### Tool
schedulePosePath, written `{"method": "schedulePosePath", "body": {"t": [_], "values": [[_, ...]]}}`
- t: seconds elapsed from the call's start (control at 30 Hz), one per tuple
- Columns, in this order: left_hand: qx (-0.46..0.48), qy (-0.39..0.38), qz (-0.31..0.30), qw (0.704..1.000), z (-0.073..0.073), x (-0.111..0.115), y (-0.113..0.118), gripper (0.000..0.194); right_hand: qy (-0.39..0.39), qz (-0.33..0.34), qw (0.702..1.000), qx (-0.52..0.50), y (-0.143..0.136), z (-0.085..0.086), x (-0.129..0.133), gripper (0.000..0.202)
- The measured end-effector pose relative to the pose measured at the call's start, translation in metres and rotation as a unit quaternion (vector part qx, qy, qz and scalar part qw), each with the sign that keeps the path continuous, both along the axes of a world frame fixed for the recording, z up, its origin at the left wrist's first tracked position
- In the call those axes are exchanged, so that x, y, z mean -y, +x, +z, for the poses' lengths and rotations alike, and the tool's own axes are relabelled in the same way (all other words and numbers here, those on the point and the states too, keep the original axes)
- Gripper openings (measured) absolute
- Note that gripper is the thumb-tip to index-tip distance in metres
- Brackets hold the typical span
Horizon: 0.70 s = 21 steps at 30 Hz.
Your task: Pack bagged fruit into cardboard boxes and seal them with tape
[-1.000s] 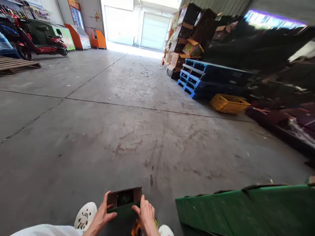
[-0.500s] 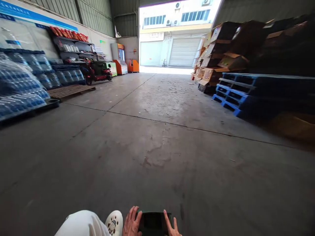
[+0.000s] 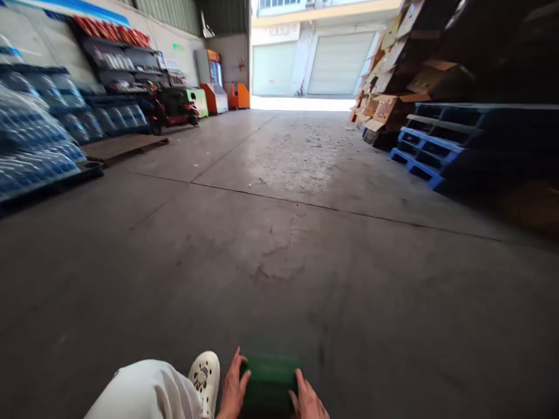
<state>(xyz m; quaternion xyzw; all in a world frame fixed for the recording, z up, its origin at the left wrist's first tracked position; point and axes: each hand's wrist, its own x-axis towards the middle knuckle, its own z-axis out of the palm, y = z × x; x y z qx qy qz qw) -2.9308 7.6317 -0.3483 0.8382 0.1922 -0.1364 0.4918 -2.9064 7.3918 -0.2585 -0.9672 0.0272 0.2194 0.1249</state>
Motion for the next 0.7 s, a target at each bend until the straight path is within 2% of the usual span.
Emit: {"method": "schedulePosePath", "body": {"t": [0.07, 0.13, 0.2, 0.27, 0.33, 0.4, 0.47, 0.53, 0.57, 0.6, 0.63, 0.7], "values": [[-0.002, -0.003, 0.011, 1.0, 0.018, 0.002, -0.002, 0.059, -0.035, -0.022, 0.999, -0.02, -0.01, 0.012, -0.008, 0.051], [0.008, 0.014, -0.032, 0.999, 0.029, 0.006, -0.001, 0.056, -0.049, -0.026, 0.997, -0.053, -0.014, 0.026, -0.018, 0.049], [0.018, 0.088, -0.103, 0.991, 0.038, 0.013, 0.0, 0.06, -0.044, -0.026, 0.995, -0.086, -0.012, 0.042, -0.025, 0.048], [0.03, 0.183, -0.19, 0.964, 0.047, 0.023, 0.0, 0.069, -0.036, -0.022, 0.993, -0.107, -0.007, 0.063, -0.022, 0.043], [0.033, 0.266, -0.248, 0.931, 0.059, 0.032, -0.004, 0.076, -0.038, -0.029, 0.993, -0.107, 0.0, 0.089, -0.011, 0.029], [0.016, 0.316, -0.256, 0.913, 0.07, 0.036, -0.012, 0.078, -0.046, -0.052, 0.994, -0.087, 0.008, 0.124, 0.005, 0.018], [-0.005, 0.323, -0.247, 0.914, 0.075, 0.034, -0.025, 0.078, -0.053, -0.082, 0.994, -0.053, 0.01, 0.159, 0.016, 0.026], [0.005, 0.276, -0.253, 0.927, 0.07, 0.028, -0.04, 0.072, -0.046, -0.111, 0.993, 0.005, 0.003, 0.182, 0.016, 0.038], [0.029, 0.256, -0.257, 0.931, 0.063, 0.024, -0.047, 0.068, -0.036, -0.122, 0.991, 0.04, -0.006, 0.184, 0.011, 0.041], [0.061, 0.243, -0.269, 0.93, 0.053, 0.019, -0.053, 0.066, -0.005, -0.127, 0.985, 0.114, -0.017, 0.177, 0.002, 0.039], [0.087, 0.237, -0.29, 0.923, 0.041, 0.015, -0.058, 0.066, 0.023, -0.121, 0.98, 0.155, -0.029, 0.161, -0.01, 0.042], [0.095, 0.262, -0.325, 0.904, 0.01, 0.005, -0.064, 0.065, 0.025, -0.111, 0.982, 0.154, -0.054, 0.108, -0.041, 0.076]]}}
